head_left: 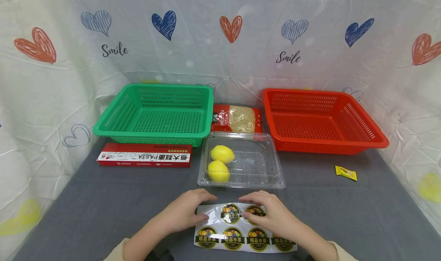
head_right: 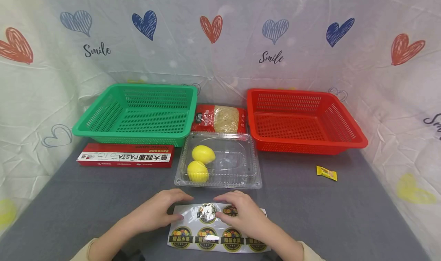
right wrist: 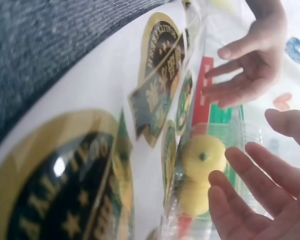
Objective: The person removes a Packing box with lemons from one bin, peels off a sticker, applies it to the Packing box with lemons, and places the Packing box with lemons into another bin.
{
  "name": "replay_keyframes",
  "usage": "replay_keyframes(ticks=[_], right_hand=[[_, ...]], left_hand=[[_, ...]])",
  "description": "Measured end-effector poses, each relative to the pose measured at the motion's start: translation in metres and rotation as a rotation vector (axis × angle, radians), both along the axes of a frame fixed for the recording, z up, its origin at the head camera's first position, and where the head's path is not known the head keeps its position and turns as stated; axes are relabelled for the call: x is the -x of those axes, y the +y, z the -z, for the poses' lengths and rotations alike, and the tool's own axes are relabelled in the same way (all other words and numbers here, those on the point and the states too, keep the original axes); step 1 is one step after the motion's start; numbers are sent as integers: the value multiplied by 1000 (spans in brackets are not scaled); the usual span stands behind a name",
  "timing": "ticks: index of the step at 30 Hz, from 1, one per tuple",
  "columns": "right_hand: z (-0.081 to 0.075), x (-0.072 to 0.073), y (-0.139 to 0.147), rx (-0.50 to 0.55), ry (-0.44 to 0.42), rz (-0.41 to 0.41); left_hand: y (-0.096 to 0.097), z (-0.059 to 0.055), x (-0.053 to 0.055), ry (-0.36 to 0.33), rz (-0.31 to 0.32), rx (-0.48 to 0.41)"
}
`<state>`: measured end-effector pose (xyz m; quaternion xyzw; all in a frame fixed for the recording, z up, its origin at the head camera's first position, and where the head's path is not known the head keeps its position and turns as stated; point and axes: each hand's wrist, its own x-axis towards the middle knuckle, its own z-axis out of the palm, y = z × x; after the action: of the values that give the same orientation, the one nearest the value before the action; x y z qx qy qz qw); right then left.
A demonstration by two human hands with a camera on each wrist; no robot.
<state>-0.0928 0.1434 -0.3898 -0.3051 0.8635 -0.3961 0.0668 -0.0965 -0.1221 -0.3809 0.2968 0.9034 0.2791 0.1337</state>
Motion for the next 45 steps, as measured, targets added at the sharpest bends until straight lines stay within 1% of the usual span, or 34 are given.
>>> replay_keyframes(ticks=[3, 6, 8, 11, 16, 20, 27, 30, 39, 45], right_hand=[[1, 1, -4, -52, 7, -11], [3, 3, -7, -94, 12, -26], [4, 4, -9, -111, -3, -37], [4, 5, -12, -149, -22, -57], [4, 8, -16, -211, -42, -90], [6, 11, -17, -241, -42, -113], [10, 16, -17, -306, -33, -133], [10, 17, -18, -316, -16, -136], [12, 18, -21, -357, 21, -152], [13, 19, -23, -346, -4, -136]], left_hand=[[7, 0, 0, 39, 40, 86], [13, 1, 1, 61, 63, 155], [17, 2, 1, 76, 74, 200], [22, 2, 1, 120, 90, 260], [29, 3, 0, 198, 114, 331], [32, 5, -1, 224, 113, 375], [34, 6, -1, 234, 96, 391], [34, 6, -1, 238, 90, 393], [35, 6, 0, 221, 85, 369], [33, 8, 0, 201, 73, 354]])
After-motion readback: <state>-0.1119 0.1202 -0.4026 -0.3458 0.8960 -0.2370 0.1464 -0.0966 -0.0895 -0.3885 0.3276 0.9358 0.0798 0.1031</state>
